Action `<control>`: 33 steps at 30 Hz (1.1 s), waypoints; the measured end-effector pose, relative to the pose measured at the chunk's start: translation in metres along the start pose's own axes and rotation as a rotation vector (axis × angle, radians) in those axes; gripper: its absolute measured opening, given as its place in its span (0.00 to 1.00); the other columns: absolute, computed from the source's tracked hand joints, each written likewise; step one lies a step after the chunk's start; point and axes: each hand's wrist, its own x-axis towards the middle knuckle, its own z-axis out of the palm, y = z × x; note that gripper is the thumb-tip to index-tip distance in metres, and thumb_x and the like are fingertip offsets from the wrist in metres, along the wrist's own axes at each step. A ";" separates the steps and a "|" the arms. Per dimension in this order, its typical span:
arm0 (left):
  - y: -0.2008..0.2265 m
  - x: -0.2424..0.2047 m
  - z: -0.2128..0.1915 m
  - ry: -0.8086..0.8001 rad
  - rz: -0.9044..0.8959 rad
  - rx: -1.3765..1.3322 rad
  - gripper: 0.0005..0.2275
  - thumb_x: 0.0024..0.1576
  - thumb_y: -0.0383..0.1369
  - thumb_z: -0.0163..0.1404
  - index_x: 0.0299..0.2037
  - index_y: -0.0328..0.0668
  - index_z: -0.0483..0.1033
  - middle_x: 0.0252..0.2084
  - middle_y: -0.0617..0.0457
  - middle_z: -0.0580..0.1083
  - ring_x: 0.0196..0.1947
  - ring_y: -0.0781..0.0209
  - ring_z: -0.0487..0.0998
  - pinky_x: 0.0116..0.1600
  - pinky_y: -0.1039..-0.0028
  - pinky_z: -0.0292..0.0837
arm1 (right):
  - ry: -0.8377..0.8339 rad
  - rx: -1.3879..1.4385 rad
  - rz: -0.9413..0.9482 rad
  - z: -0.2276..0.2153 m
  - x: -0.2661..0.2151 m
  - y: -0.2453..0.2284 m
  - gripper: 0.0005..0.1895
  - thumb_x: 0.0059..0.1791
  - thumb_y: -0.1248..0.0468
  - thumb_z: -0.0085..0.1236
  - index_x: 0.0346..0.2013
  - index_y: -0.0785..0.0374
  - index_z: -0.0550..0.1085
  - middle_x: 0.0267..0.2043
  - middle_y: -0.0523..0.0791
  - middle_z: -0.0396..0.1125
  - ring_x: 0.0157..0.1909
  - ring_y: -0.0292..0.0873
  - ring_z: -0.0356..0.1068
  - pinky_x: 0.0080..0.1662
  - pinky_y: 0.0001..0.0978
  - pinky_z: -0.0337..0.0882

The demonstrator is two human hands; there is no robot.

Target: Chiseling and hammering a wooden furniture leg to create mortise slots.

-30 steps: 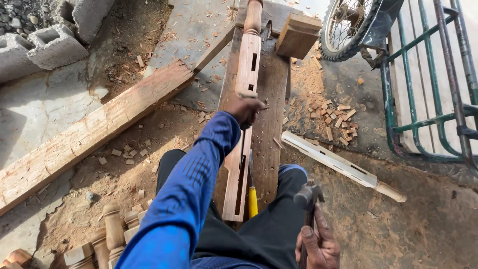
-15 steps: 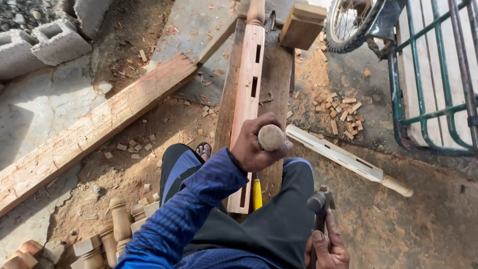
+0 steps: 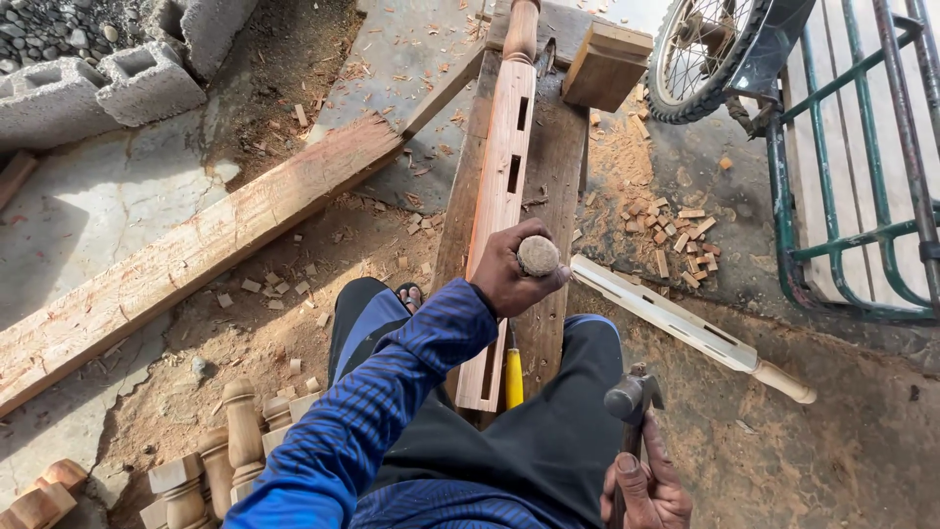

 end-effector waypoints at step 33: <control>0.000 -0.020 -0.005 -0.136 0.116 0.024 0.11 0.50 0.30 0.61 0.38 0.37 0.71 0.34 0.51 0.73 0.34 0.62 0.77 0.41 0.72 0.73 | -0.286 -0.046 -0.293 0.039 0.020 -0.063 0.34 0.51 0.65 0.54 0.73 0.57 0.60 0.22 0.42 0.65 0.20 0.33 0.62 0.24 0.25 0.65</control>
